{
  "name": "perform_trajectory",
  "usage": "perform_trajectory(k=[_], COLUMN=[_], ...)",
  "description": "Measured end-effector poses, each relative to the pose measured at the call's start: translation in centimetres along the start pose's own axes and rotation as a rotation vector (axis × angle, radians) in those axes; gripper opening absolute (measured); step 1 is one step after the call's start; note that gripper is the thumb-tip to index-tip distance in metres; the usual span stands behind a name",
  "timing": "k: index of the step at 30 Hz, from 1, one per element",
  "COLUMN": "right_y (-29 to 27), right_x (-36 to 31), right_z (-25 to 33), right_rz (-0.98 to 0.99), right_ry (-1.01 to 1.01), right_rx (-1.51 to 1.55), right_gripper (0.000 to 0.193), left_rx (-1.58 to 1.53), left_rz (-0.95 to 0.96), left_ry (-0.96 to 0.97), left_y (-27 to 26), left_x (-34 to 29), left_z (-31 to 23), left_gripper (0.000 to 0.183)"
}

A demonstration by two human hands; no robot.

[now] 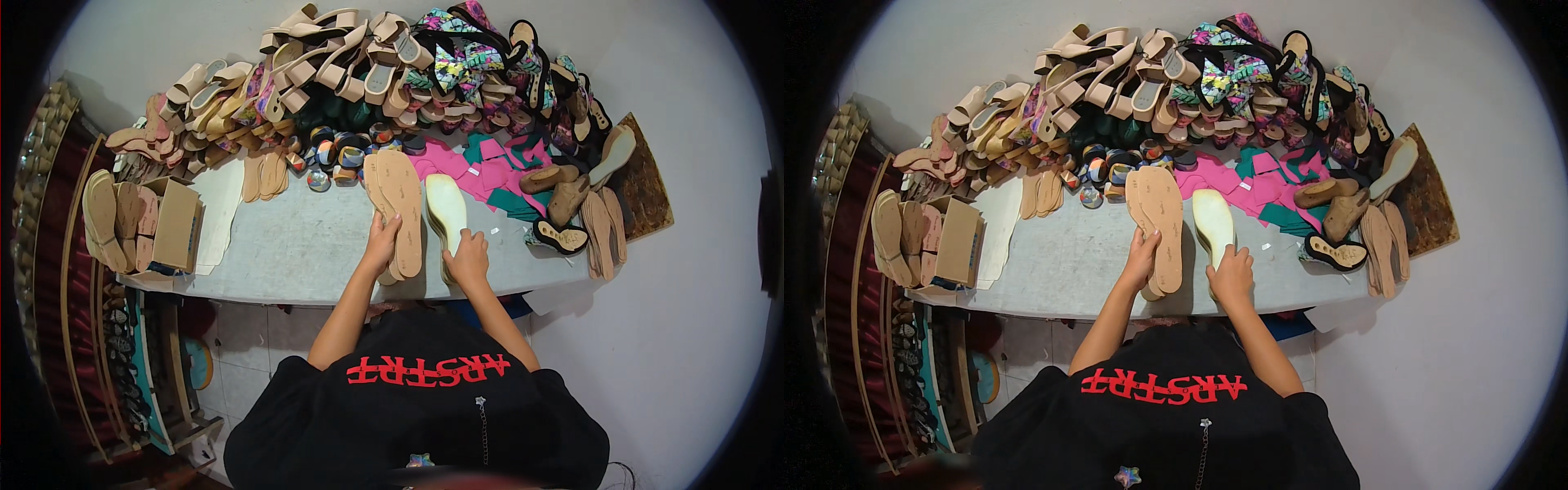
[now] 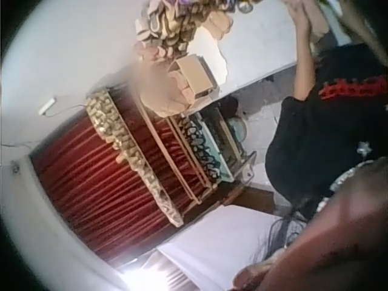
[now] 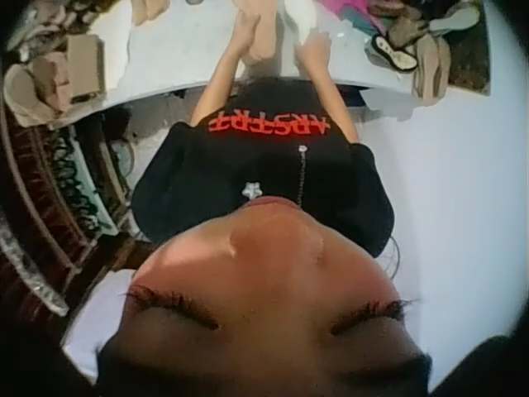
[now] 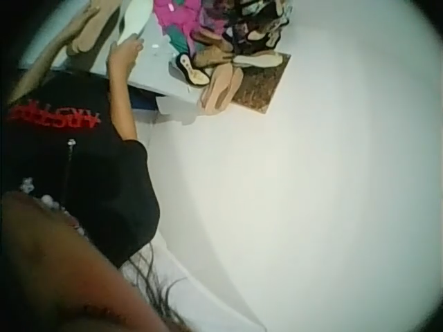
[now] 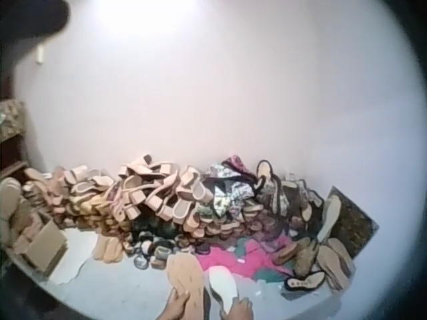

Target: The recorder bundles and ties together a stack of shoe soles.

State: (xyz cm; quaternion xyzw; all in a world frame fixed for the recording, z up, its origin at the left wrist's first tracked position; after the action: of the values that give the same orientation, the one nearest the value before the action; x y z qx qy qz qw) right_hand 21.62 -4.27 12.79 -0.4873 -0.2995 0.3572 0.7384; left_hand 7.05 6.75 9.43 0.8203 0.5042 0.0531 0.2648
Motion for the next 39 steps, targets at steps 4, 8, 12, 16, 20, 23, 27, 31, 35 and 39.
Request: perform_trajectory(k=[4, 8, 12, 16, 20, 23, 27, 31, 35, 39], right_y=[-2.7, 1.1, 2.8, 6.1, 6.3, 6.9, 8.3, 8.9, 10.3, 10.3], right_x=[0.5, 1.2, 1.3, 1.3, 1.7, 2.1, 1.5, 0.8, 0.6, 0.5], right_z=[3.2, 5.5, 6.2, 6.0, 5.1, 3.9, 4.9, 6.9, 7.8, 7.7], right_rz=[-0.229, 0.326, 0.243, 0.521, 0.473, 0.293, 0.448, 0.497, 0.513, 0.436], right_ry=[-0.283, -0.163, -0.226, -0.097, 0.052, 0.064, 0.078, -0.018, -0.063, -0.072], right_rx=[0.11, 0.853, 0.866, 1.214, 1.546, 1.356, 1.112, 1.106, 1.005, 0.845], right_gripper=[0.061, 0.083, 0.071, 0.043, 0.036, 0.031, 0.03, 0.029, 0.028, 0.033], left_rx=[0.014, 0.018, 0.017, 0.034, 0.168, 0.164, 0.153, 0.208, 0.089, 0.098], left_rz=[0.019, 0.04, 0.069, 0.054, -0.108, -0.248, -0.296, -0.341, -0.331, -0.309], left_ry=[0.013, 0.026, 0.048, -0.012, 0.077, 0.135, 0.059, 0.046, 0.035, 0.07], left_y=[0.7, 1.4, 2.2, 1.6, -0.9, -3.5, -6.4, -8.1, -9.8, -9.6], left_x=[-0.5, -0.9, -0.9, -0.9, -0.6, -0.6, -0.9, -1.6, -1.7, -2.1], left_z=[-0.6, -0.7, -1.2, -0.9, -2.1, -3.1, -2.9, -3.3, -2.2, -2.6], left_gripper=[0.039, 0.042, 0.04, 0.041, 0.052, 0.054, 0.035, 0.034, 0.029, 0.034])
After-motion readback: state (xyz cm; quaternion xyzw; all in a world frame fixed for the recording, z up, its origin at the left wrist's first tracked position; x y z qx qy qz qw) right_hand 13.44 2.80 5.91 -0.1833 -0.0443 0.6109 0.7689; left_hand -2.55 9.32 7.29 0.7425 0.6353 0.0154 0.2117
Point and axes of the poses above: each hand's wrist, its own x-axis towards the middle knuckle, its own y-axis out of the palm, z = x × y, the point moved 10 cm from there along x, towards the middle knuckle, and after that the axes turned 2 degrees about -z, right-handed, at the moved point
